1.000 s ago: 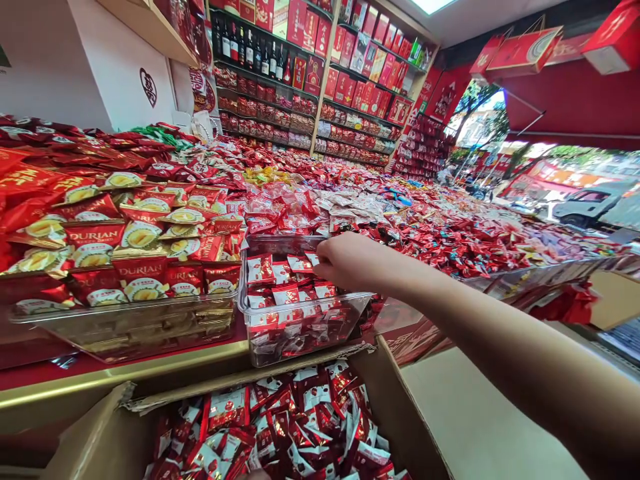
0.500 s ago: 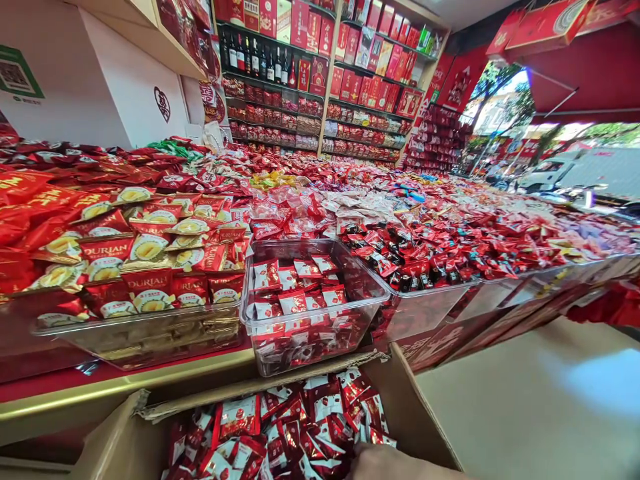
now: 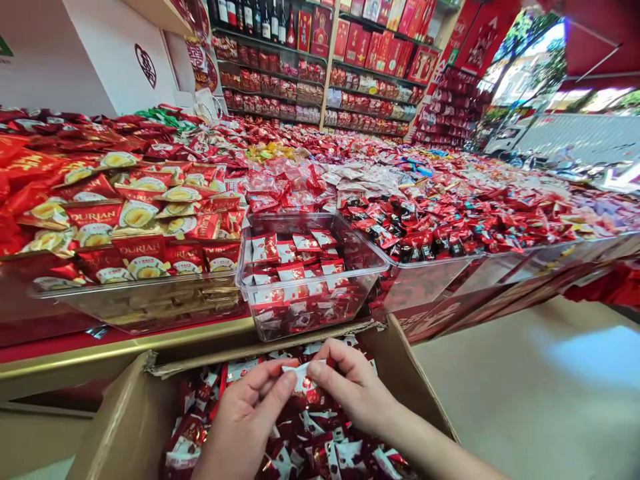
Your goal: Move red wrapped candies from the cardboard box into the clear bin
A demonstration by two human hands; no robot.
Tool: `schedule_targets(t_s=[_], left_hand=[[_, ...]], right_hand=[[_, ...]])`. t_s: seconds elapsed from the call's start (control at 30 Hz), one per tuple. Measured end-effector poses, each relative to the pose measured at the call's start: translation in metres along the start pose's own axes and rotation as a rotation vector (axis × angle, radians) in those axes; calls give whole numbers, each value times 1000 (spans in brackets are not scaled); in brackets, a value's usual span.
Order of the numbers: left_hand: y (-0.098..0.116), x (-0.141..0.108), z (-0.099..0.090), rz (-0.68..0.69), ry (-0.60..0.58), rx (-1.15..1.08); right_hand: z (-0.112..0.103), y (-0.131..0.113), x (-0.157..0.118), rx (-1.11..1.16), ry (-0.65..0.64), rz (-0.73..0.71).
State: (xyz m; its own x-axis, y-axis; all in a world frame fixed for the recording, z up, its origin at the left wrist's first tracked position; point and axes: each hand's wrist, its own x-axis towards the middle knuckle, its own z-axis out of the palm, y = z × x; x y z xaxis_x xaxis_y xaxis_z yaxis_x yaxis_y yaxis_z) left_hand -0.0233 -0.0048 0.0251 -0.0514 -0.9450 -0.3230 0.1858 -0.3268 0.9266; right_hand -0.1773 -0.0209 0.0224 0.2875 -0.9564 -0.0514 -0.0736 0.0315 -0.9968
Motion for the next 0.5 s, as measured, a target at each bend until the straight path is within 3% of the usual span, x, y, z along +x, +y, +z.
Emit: schedule_targets(t_s=[0.1,0.2,0.5], left_hand=[[1,1,-1,26,45,-50],[-4,4,-4,84,92,9],[-7,-3,2,20,114,-167]], right_hand=[[13,8,1,222,114,34],[24,14,-1,382,147,66],[30,27,0,322,171,-26]])
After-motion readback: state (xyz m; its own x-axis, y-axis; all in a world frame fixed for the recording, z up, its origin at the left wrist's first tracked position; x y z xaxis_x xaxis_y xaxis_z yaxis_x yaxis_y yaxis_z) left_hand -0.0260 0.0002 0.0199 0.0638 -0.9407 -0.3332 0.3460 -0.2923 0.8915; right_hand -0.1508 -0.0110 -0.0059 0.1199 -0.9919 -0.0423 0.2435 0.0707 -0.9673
